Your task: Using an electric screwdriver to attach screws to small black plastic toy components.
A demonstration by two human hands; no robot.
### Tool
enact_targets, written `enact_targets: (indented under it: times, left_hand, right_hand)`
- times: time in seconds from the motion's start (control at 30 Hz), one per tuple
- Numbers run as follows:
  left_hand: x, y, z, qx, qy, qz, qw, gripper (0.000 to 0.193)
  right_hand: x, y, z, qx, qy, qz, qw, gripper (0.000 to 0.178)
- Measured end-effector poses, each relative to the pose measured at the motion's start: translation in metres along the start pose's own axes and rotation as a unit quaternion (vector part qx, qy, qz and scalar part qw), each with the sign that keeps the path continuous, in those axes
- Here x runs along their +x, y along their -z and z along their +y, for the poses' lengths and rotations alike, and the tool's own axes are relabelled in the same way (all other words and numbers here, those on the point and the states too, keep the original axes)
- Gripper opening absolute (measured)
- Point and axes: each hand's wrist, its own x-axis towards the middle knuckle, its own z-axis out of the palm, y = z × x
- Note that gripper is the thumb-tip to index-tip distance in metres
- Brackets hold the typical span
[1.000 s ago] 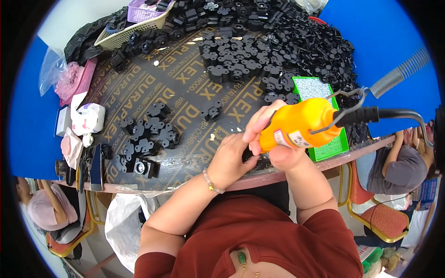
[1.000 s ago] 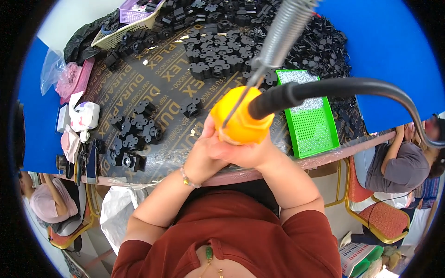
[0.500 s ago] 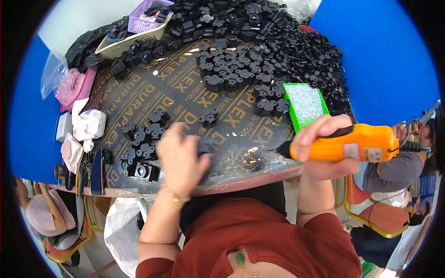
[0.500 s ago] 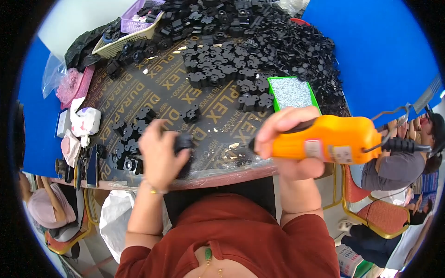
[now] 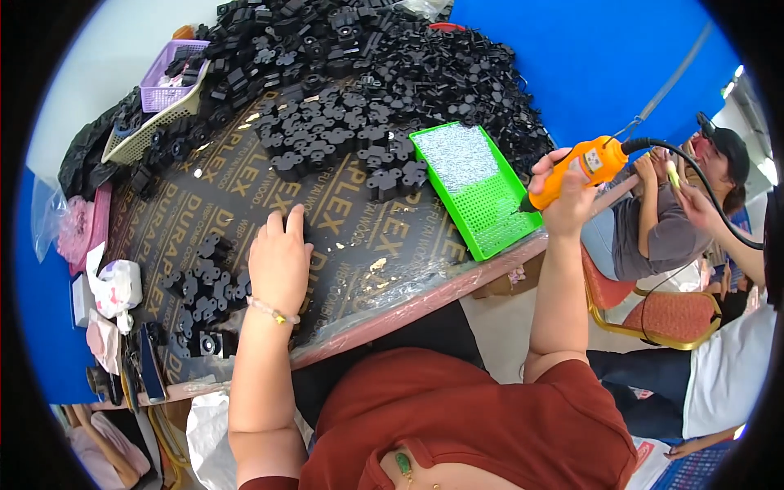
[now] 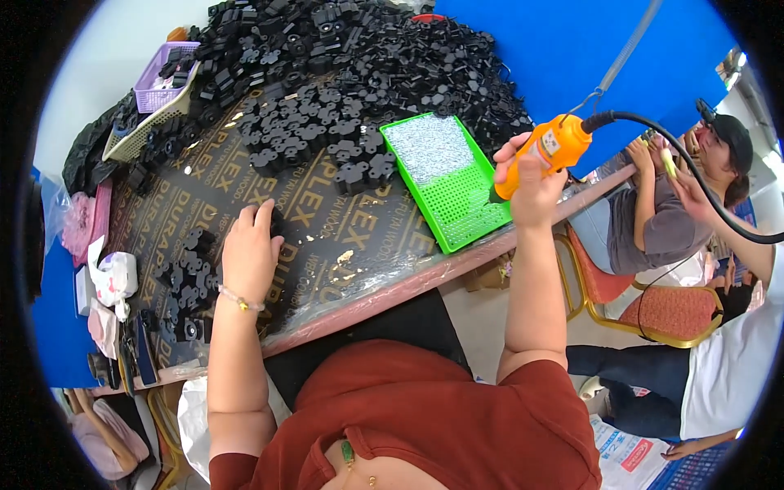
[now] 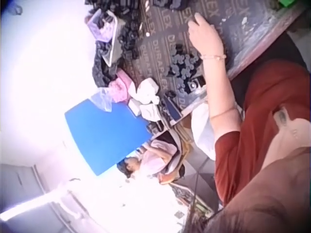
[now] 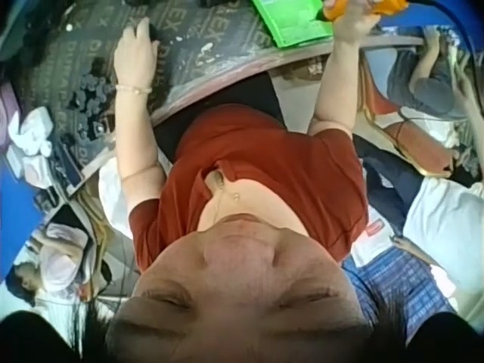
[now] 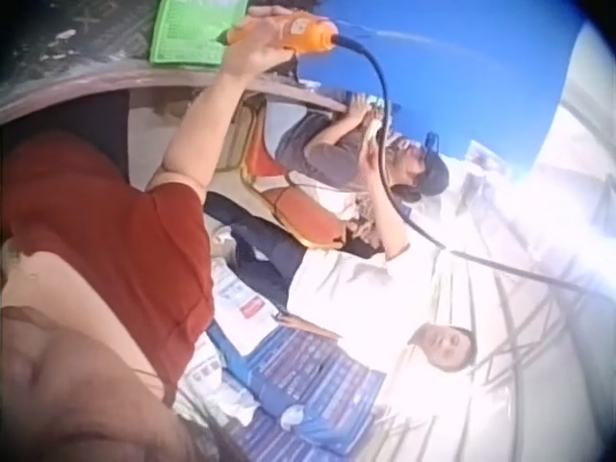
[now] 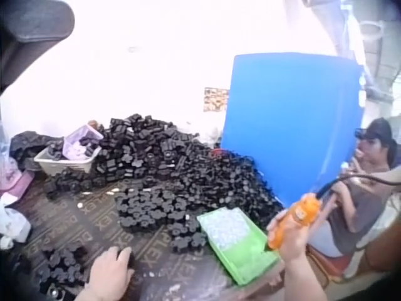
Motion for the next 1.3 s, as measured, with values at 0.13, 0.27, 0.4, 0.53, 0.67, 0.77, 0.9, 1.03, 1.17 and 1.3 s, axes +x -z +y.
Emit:
enact_targets:
  times: [0.13, 0.27, 0.4, 0.53, 0.67, 0.77, 0.9, 1.03, 1.17, 1.3]
  left_hand:
    - [-0.009, 0.002, 0.03, -0.131, -0.062, -0.006, 0.989, 0.053]
    - [-0.025, -0.015, 0.043, -0.255, -0.115, 0.014, 0.96, 0.056]
    - [-0.03, -0.031, 0.044, -0.283, -0.119, 0.057, 0.95, 0.058]
    - [-0.033, -0.035, 0.046, -0.32, -0.032, 0.046, 0.946, 0.054]
    - [-0.036, -0.037, 0.044, -0.327, -0.029, 0.034, 0.944, 0.052]
    - [-0.037, -0.037, 0.043, -0.323, -0.036, 0.029, 0.945, 0.051]
    - [-0.035, -0.039, 0.041, -0.302, -0.07, 0.043, 0.95, 0.05]
    - [-0.033, -0.037, 0.042, -0.295, -0.067, 0.038, 0.952, 0.051]
    - [-0.033, -0.038, 0.039, -0.315, -0.07, 0.037, 0.946, 0.05]
    - [-0.034, -0.036, 0.037, -0.313, -0.069, 0.034, 0.947, 0.049]
  right_hand:
    - [-0.005, 0.001, 0.009, 0.005, 0.011, 0.012, 1.0, 0.051]
    - [-0.002, -0.004, 0.013, 0.02, 0.005, 0.004, 1.0, 0.052]
    - [-0.001, -0.002, 0.014, 0.02, 0.001, 0.002, 1.0, 0.051]
    - [-0.003, -0.004, 0.003, 0.047, 0.009, 0.014, 0.999, 0.05]
    - [-0.003, -0.025, -0.029, 0.049, 0.034, 0.005, 0.998, 0.066]
    - [-0.011, -0.058, -0.041, 0.127, -0.019, -0.036, 0.991, 0.07]
    - [-0.021, -0.104, -0.047, 0.192, -0.072, -0.115, 0.972, 0.076]
    - [-0.028, -0.132, -0.036, 0.242, -0.101, -0.178, 0.948, 0.074]
    - [-0.032, -0.15, -0.031, 0.248, -0.121, -0.209, 0.938, 0.072]
    - [-0.034, -0.156, -0.029, 0.244, -0.137, -0.214, 0.936, 0.071]
